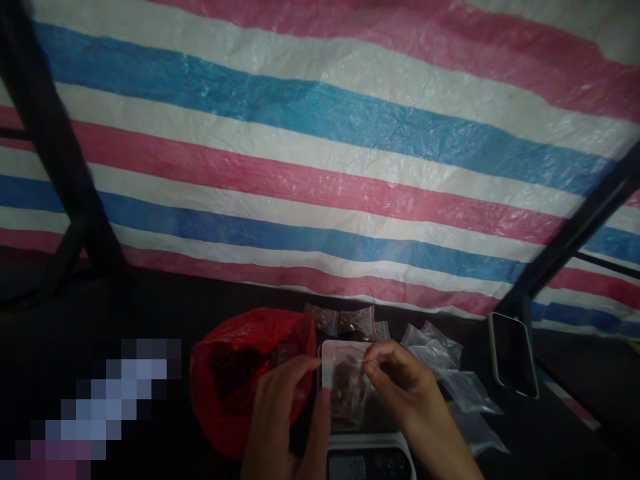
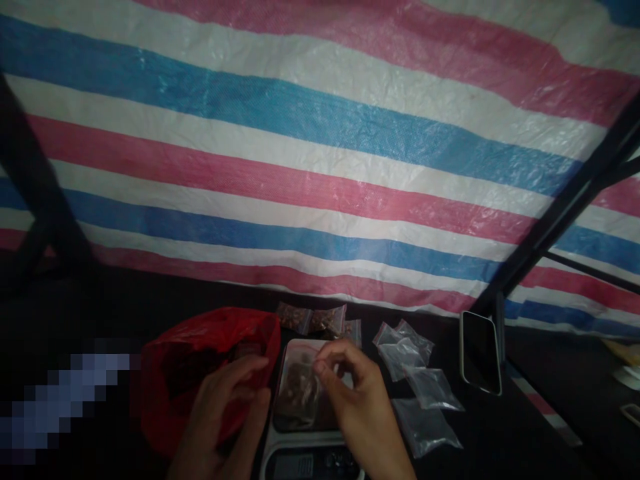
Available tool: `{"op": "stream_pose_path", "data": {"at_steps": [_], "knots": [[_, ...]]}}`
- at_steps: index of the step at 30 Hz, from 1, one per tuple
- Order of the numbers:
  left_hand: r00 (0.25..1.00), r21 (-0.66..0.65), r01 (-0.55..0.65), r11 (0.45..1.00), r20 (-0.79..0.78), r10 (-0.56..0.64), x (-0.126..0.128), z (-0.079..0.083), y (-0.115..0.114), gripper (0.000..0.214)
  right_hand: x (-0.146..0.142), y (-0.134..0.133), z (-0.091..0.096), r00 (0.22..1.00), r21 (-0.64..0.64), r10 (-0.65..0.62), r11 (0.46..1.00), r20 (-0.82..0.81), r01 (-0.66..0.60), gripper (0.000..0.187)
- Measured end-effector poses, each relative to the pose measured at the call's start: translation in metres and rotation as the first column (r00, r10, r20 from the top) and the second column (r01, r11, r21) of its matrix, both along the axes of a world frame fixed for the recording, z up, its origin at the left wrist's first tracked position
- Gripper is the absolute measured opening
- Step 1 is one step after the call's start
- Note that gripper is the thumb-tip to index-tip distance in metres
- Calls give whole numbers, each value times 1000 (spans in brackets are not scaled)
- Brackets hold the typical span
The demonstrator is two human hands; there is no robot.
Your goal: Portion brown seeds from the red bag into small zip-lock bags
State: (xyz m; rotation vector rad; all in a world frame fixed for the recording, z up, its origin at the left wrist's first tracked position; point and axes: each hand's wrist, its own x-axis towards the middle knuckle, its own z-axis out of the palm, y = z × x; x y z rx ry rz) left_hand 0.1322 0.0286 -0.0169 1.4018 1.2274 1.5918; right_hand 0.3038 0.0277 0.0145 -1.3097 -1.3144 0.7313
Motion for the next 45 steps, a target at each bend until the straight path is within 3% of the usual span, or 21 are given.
{"op": "stream_pose_path", "data": {"at_steps": [3,7,14,22,25,30,35,45], "knots": [[995,-84,99,992,10,-99,-4,-3,4,36,-18,0,6,979,31,125,992,-159,-121,19],[964,-279,265,923,73,-255,-17,-9,13,43,-38,4,-3,949,30,151,988,-276,-149,24],[962,-222,273,936,43,-271,-27,-7,20,37,-60,8,-17,956,12,74,997,-284,-73,33],[981,-241,193,951,16,-195,-29,-7,19,41,-67,12,-19,977,33,8,999,-212,-1,20],[974,-268,224,937,30,-225,-34,-10,22,47,-71,14,-22,977,29,10,1000,-212,-4,21],[970,-303,245,921,77,-232,-41,-10,25,52,-81,17,-22,945,15,-29,999,-327,35,37],[952,-307,297,904,173,-253,-40,-8,23,52,-83,17,-20,930,17,-32,999,-366,41,37],[938,-299,332,894,207,-279,-36,-15,26,56,-86,17,-23,921,45,-56,996,-385,79,37]]}}
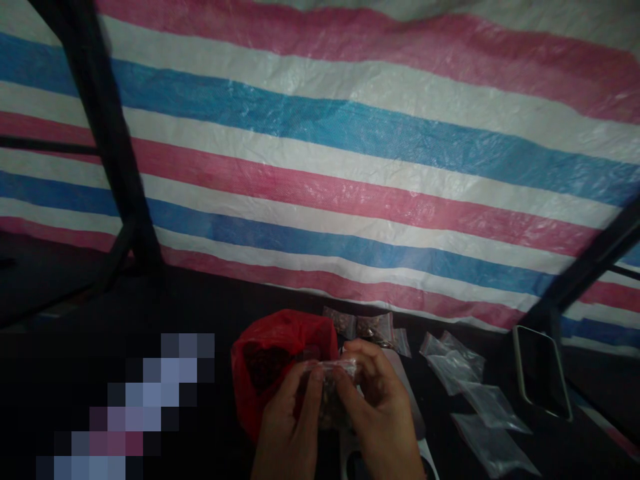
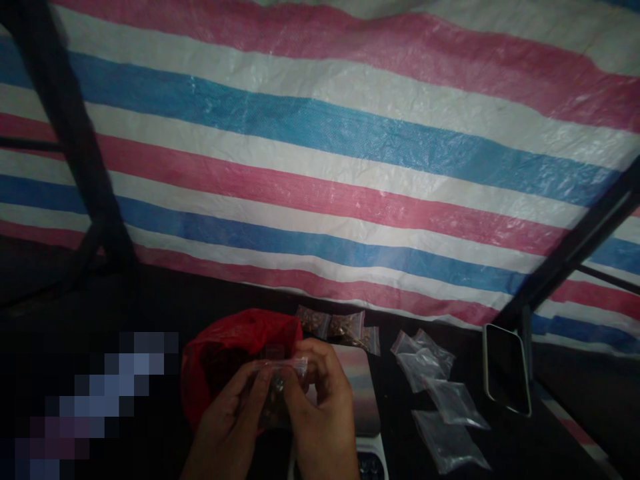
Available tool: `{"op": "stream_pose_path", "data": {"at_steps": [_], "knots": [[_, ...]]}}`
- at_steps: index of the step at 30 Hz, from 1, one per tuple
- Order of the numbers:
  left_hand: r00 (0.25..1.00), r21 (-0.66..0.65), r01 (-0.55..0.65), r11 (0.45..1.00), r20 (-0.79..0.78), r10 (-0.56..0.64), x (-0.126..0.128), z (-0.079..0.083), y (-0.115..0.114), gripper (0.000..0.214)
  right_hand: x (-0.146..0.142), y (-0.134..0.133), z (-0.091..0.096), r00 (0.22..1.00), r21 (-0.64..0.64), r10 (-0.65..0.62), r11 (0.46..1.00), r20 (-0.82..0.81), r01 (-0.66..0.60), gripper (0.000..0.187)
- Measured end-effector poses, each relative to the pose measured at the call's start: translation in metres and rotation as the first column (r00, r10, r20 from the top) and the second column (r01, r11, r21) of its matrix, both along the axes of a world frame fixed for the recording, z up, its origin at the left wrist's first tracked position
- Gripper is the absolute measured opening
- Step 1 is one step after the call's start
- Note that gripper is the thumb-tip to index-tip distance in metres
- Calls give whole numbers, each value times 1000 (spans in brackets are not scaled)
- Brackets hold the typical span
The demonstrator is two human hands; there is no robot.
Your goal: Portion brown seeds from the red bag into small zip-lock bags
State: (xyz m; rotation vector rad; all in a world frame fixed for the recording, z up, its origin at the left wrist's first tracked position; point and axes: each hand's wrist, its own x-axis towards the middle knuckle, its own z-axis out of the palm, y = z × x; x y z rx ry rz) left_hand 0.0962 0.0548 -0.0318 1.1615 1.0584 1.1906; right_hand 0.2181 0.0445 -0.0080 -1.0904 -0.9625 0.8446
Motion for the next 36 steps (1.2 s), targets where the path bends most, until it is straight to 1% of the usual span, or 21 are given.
{"op": "stream_pose_path", "data": {"at_steps": [2,5,8,14,17,19,22,27,31,35,36], "knots": [[1000,12,0,1000,11,0,0,0,0,54,-1,1,0,1000,-1,8,1000,-1,-8,37],[1000,14,-11,1000,26,11,0,-1,0,53,-1,2,-1,999,-20,54,998,-3,-54,40],[999,4,-16,1000,38,16,0,-4,2,55,-1,1,-1,996,-26,88,996,-12,-88,42],[1000,28,-5,1000,-26,6,-3,-7,1,57,-2,1,0,997,5,55,998,-49,-55,44],[1000,37,6,999,-27,-5,-4,-8,0,56,-2,1,3,998,2,50,999,-50,-50,45],[1000,49,-9,999,-22,10,-4,-7,0,56,-2,1,4,998,-2,44,999,-43,-44,44],[999,65,-34,997,-26,35,-3,-5,0,55,-1,1,4,999,-11,38,999,-39,-38,45],[998,56,-30,998,-47,33,-4,-2,1,54,-2,2,2,998,-25,34,999,-56,-35,46],[996,46,-78,996,-36,80,-6,-1,2,54,-4,2,3,998,-51,46,998,-46,-48,48],[999,41,-38,998,-20,39,-6,3,-1,54,-6,1,4,998,-76,38,996,-40,-41,49],[999,35,-48,998,-10,49,-5,5,-2,53,-6,1,4,999,-79,31,996,-33,-33,48]]}}
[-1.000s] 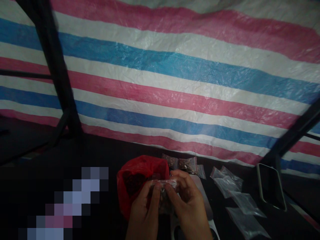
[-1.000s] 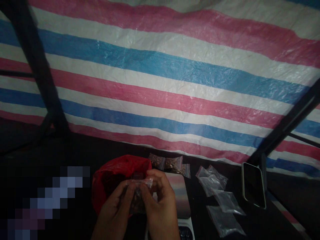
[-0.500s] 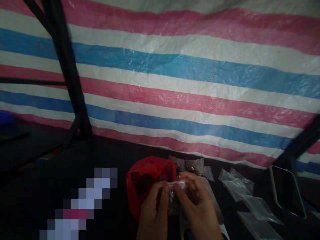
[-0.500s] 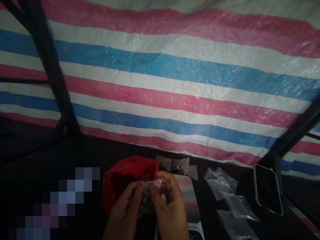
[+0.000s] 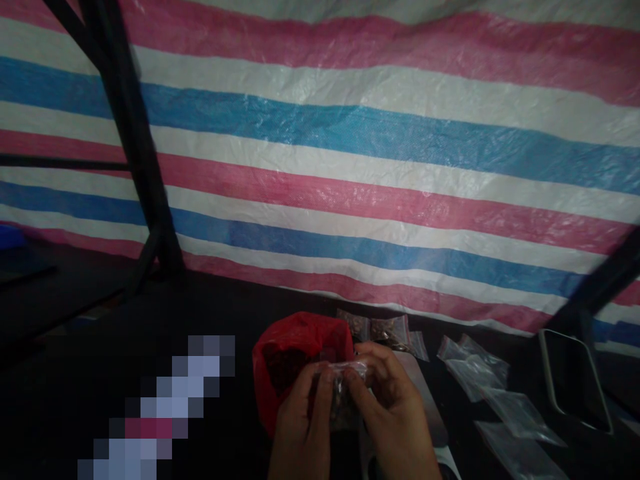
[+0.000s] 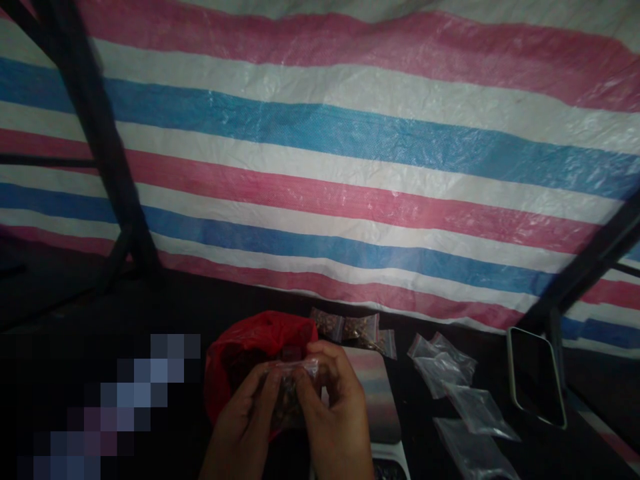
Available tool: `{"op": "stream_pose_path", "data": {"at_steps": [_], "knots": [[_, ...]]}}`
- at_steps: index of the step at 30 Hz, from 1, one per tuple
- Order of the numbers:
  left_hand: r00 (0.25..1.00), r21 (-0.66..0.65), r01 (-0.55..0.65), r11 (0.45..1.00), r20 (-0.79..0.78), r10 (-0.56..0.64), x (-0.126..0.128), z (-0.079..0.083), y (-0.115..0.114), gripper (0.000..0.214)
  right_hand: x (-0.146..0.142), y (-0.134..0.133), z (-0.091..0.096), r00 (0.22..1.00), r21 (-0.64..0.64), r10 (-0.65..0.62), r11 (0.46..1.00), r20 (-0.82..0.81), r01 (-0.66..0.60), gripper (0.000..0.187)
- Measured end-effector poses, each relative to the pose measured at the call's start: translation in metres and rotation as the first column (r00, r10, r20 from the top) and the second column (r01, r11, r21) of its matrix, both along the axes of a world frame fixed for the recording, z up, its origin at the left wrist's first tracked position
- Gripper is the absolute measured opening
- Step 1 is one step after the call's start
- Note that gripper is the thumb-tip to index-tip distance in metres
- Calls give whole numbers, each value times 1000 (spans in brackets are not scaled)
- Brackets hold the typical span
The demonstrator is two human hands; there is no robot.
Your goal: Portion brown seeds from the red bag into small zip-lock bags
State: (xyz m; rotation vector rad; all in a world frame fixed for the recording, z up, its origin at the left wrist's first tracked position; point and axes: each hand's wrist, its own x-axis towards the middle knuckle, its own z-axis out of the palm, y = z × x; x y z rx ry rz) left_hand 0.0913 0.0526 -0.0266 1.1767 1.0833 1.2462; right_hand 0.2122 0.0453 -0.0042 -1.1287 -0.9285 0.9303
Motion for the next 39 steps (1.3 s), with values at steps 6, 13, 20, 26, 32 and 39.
{"op": "stream_pose_path", "data": {"at_steps": [6,13,20,26,32,39], "knots": [[992,-9,-120,993,42,121,9,8,-6,48,-1,-1,2,998,31,-27,999,59,25,39],[996,5,-90,996,14,90,2,7,-1,51,-9,2,4,996,71,84,994,4,-85,50],[985,-78,-145,986,80,151,3,11,-5,49,-13,6,2,995,74,93,993,-37,-91,52],[984,63,-161,985,90,155,-2,13,-2,38,-15,8,5,999,88,51,995,-12,-50,54],[999,73,-36,997,14,35,-15,8,6,40,-18,10,6,996,136,33,990,79,-43,47],[999,105,-50,993,-15,52,-9,6,7,41,-22,11,9,995,166,-4,986,102,-13,35]]}}
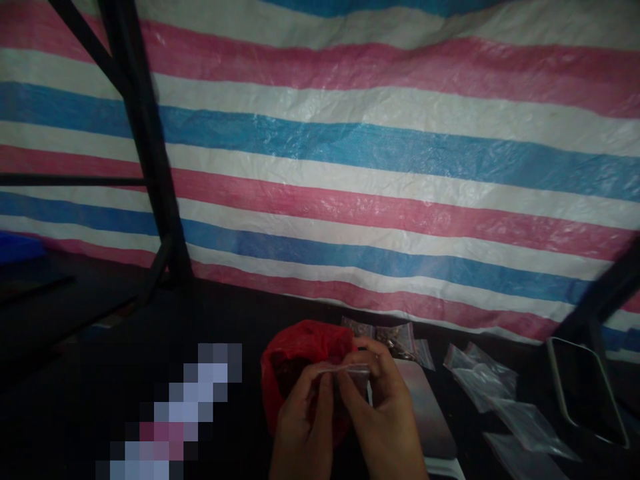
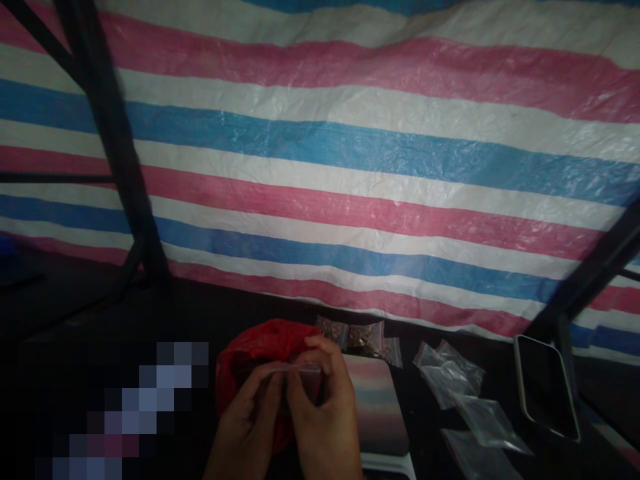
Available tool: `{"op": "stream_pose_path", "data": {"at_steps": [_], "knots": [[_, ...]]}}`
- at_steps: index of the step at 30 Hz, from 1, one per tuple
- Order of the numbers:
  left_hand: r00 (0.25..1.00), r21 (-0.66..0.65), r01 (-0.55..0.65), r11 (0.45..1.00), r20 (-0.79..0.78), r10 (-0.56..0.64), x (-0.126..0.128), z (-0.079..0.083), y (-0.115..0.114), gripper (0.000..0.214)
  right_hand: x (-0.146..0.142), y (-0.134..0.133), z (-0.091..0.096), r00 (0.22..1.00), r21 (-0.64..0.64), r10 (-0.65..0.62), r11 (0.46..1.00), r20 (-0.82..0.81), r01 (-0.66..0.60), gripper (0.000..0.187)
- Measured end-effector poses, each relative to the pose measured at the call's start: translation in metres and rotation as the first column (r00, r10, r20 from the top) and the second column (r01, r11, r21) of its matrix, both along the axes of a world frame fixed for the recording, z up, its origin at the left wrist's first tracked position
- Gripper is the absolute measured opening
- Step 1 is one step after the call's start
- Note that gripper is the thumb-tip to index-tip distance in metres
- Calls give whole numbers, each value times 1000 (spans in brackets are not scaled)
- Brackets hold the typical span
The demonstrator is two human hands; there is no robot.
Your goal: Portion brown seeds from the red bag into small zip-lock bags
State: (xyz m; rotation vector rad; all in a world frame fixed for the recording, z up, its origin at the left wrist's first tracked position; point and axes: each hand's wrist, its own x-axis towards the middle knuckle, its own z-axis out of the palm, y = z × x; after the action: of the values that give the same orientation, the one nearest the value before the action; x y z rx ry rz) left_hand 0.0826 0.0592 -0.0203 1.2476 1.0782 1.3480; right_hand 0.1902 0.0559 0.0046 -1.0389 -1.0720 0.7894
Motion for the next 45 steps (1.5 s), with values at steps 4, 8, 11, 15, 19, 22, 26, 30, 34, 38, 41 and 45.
{"op": "stream_pose_path", "data": {"at_steps": [4,8,11,15,19,22,26,30,34,38,41,45], "knots": [[992,0,-111,994,63,111,3,3,-1,35,-2,1,1,1000,13,-23,1000,20,23,27],[998,-14,-55,998,11,55,-6,0,2,36,-4,1,-1,999,16,-16,1000,47,15,37],[999,-19,-35,999,1,35,-7,-1,2,38,-4,1,-4,999,14,0,1000,35,-1,39],[997,-13,-59,998,46,59,-1,0,0,38,-1,0,-9,1000,20,-1,1000,27,0,33],[1000,17,-29,999,3,29,-4,3,1,37,4,0,-13,998,25,54,998,29,-55,38],[999,34,-22,999,-26,23,-8,2,2,37,6,-1,-13,997,47,79,996,1,-79,41],[999,-28,-46,999,13,46,-9,-3,2,42,10,-4,-12,994,53,76,996,-79,-72,44],[1000,-70,-25,997,16,26,-8,-10,5,44,14,-5,-10,992,36,32,999,-122,-28,39],[1000,-47,30,998,6,-30,-5,-10,6,43,16,-4,-11,992,32,-19,999,-124,23,38],[1000,-54,15,998,-4,-15,-4,-8,5,43,16,-2,-15,998,28,20,999,-66,-18,43],[1000,-81,10,997,7,-9,-7,-10,7,44,14,0,-17,1000,49,1,999,-10,-1,41],[999,-79,39,996,-17,-40,-10,-12,9,46,13,1,-21,999,89,-46,995,18,44,35]]}}
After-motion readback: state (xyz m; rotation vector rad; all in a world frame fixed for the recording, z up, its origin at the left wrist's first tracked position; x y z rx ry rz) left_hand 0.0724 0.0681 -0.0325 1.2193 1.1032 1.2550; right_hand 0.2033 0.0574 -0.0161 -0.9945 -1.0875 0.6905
